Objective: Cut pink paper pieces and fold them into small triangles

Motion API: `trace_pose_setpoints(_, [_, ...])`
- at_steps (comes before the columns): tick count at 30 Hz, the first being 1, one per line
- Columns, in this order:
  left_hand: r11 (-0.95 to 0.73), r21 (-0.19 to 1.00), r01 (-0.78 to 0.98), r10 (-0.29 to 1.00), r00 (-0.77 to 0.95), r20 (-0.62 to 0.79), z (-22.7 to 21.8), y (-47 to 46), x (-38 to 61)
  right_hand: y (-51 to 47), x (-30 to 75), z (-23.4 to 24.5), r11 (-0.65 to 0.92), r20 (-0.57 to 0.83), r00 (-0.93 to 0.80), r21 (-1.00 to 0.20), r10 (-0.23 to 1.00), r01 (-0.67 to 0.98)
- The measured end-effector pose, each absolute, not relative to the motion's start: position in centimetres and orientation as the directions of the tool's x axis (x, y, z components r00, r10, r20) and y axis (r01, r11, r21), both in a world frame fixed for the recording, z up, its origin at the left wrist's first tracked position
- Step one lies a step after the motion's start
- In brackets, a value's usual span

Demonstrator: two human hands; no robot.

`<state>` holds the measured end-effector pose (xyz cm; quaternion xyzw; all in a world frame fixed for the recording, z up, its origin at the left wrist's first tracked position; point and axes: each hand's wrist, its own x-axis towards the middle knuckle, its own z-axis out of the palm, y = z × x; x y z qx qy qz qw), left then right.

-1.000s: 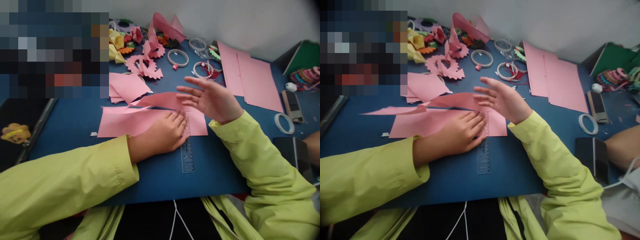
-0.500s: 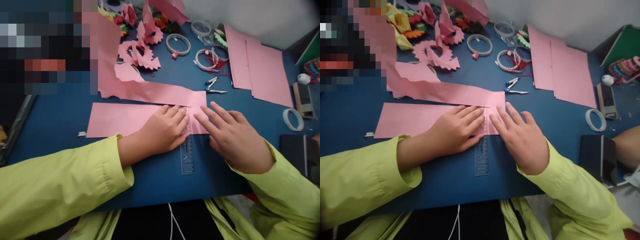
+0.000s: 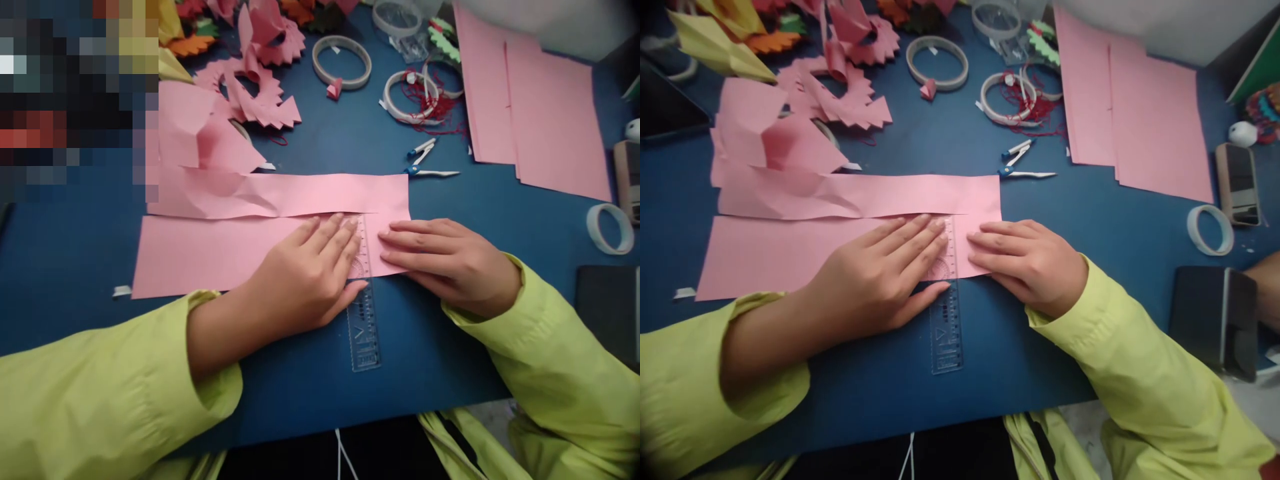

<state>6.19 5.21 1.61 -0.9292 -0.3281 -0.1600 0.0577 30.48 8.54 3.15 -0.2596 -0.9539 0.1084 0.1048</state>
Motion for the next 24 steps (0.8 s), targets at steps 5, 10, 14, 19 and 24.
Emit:
trace_pose_setpoints(5, [-0.758, 0.090, 0.646, 0.638, 0.705, 0.310, 1.70, 5.17, 6.22, 8.56, 30.72, 3.11, 0.813, 0.140, -0.828, -0.336, 0.543, 0.476])
trace_pose_setpoints(10, [-0.752, 0.146, 0.643, 0.652, 0.691, 0.314, 1.56, 5.37, 6.19, 8.77, 30.70, 3.43, 0.812, 0.173, -0.821, -0.355, 0.544, 0.463])
trace_pose_setpoints(14, [-0.760, 0.153, 0.632, 0.645, 0.704, 0.297, 1.62, 5.46, 6.06, 8.92, 30.78, 3.58, 0.805, 0.158, -0.823, -0.373, 0.545, 0.462])
trace_pose_setpoints(19, [-0.763, 0.154, 0.627, 0.641, 0.709, 0.293, 1.66, 5.49, 5.88, 8.86, 30.76, 3.69, 0.798, 0.147, -0.820, -0.378, 0.553, 0.470])
trace_pose_setpoints(24, [-0.772, 0.142, 0.620, 0.631, 0.716, 0.300, 1.44, 5.55, 5.93, 9.03, 30.89, 3.72, 0.804, 0.138, -0.828, -0.369, 0.543, 0.466])
